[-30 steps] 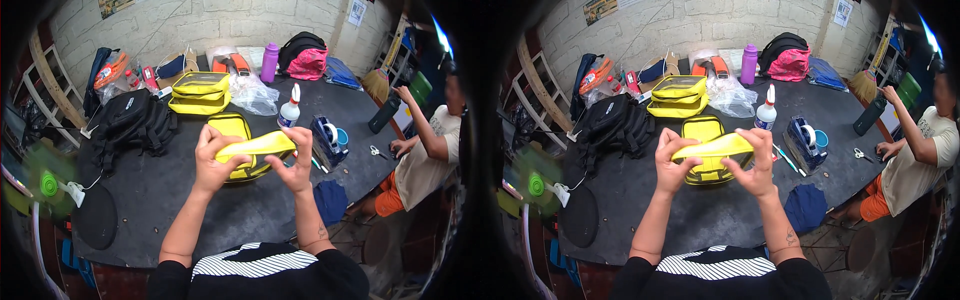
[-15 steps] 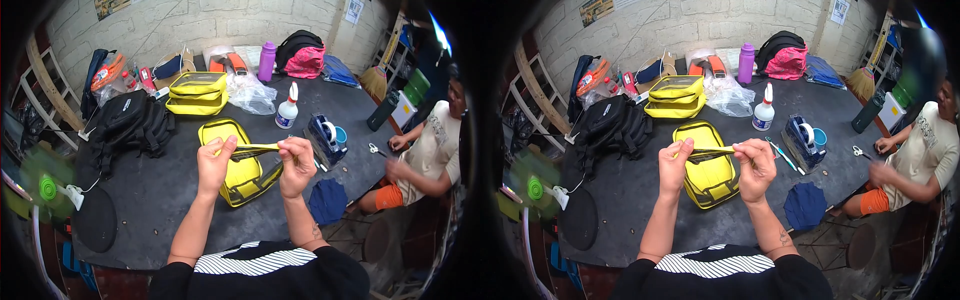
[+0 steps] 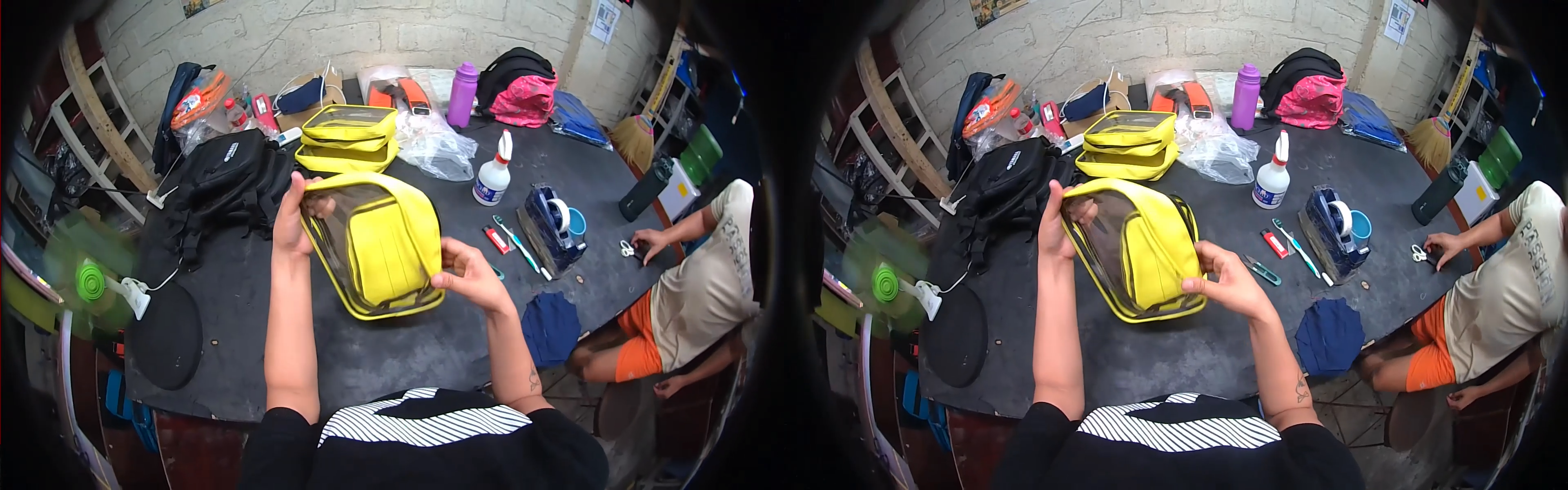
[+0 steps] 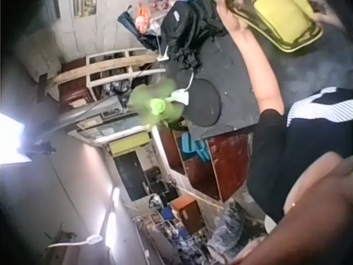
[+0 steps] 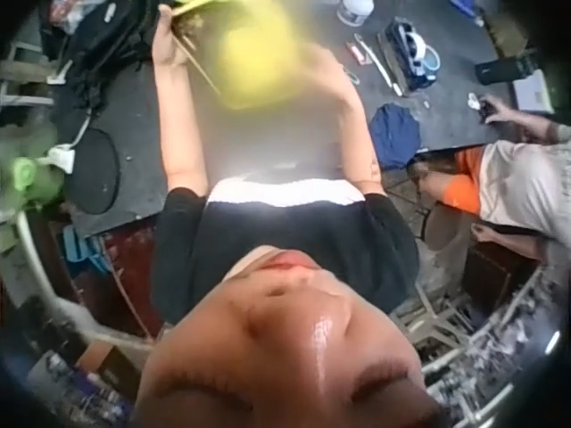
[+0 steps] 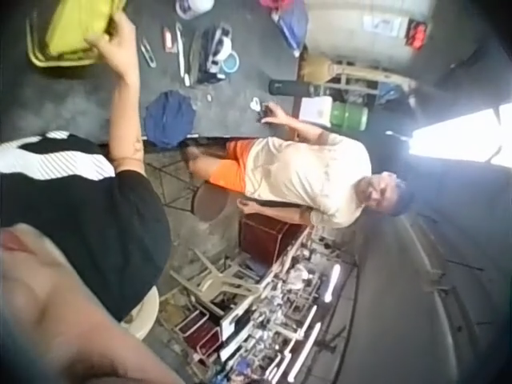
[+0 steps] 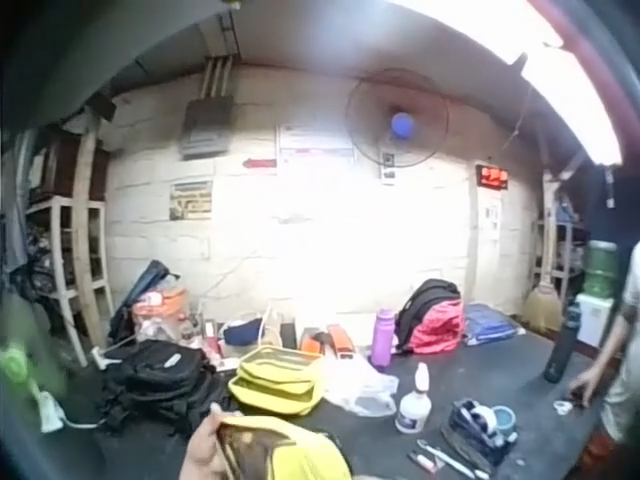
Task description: Cleaning the clear plastic windows of yellow pouches with a spray and cloth, followed by inspection and strap adjustment.
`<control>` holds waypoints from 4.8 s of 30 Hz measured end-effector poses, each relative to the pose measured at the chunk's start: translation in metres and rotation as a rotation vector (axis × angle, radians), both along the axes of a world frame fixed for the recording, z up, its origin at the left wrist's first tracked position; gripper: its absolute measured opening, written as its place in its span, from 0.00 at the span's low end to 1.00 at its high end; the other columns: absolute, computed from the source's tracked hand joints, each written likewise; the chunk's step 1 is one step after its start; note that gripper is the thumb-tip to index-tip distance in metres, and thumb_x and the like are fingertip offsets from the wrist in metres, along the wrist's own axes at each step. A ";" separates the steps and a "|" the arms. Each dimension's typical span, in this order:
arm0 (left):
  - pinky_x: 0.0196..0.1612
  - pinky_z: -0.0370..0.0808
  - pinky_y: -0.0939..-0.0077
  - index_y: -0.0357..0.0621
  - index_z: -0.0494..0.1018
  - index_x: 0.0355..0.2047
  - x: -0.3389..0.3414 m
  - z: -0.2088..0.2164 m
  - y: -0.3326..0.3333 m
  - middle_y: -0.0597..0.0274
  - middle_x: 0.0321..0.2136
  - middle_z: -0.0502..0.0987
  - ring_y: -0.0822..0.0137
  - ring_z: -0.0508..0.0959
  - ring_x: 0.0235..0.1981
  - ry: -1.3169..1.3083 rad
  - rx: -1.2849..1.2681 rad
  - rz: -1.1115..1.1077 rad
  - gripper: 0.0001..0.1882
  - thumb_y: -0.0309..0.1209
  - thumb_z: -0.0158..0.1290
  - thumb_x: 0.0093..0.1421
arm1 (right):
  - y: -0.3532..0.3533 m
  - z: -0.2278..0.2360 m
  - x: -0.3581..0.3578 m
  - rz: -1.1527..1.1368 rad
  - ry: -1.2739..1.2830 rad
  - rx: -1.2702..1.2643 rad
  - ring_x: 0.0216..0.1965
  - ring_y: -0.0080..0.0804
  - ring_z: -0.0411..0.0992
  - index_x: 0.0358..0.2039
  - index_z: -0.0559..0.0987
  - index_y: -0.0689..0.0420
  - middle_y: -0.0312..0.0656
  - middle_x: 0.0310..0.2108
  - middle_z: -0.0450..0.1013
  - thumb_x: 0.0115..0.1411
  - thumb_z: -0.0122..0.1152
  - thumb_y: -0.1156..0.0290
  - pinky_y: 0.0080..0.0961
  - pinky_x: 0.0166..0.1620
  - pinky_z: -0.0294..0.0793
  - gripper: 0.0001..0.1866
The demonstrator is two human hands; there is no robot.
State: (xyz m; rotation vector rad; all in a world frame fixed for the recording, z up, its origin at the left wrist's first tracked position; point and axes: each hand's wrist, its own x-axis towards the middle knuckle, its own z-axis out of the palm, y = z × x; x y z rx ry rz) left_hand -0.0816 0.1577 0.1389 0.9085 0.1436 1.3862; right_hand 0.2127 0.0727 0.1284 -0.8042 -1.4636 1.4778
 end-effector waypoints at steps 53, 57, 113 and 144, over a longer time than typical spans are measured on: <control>0.45 0.58 0.64 0.46 0.73 0.18 0.088 0.100 -0.094 0.66 0.19 0.69 0.62 0.69 0.27 1.339 0.742 1.408 0.13 0.38 0.65 0.46 | 0.014 0.052 -0.025 -0.853 -0.838 0.842 0.24 0.42 0.69 0.21 0.73 0.56 0.40 0.19 0.67 0.55 0.63 0.54 0.37 0.31 0.58 0.18; 0.44 0.58 0.64 0.47 0.70 0.17 0.096 0.097 -0.111 0.66 0.17 0.65 0.64 0.67 0.23 1.403 0.808 1.298 0.14 0.36 0.64 0.46 | 0.034 0.041 -0.008 -0.652 -0.486 0.582 0.21 0.34 0.71 0.26 0.82 0.60 0.42 0.20 0.74 0.55 0.65 0.66 0.27 0.25 0.65 0.10; 0.35 0.70 0.87 0.40 0.67 0.37 0.065 0.006 -0.073 0.61 0.32 0.80 0.79 0.76 0.30 0.475 -0.080 0.436 0.07 0.28 0.54 0.63 | 0.061 0.008 0.003 -0.198 0.279 0.142 0.28 0.11 0.66 0.31 0.76 0.58 0.27 0.27 0.72 0.65 0.57 0.61 0.12 0.32 0.65 0.13; 0.31 0.66 0.87 0.38 0.77 0.28 0.067 -0.003 -0.041 0.71 0.24 0.75 0.81 0.72 0.25 0.382 -0.006 0.718 0.10 0.30 0.54 0.63 | 0.005 0.005 -0.053 -0.847 -0.298 0.986 0.23 0.34 0.62 0.28 0.72 0.61 0.40 0.22 0.65 0.56 0.65 0.55 0.30 0.30 0.61 0.20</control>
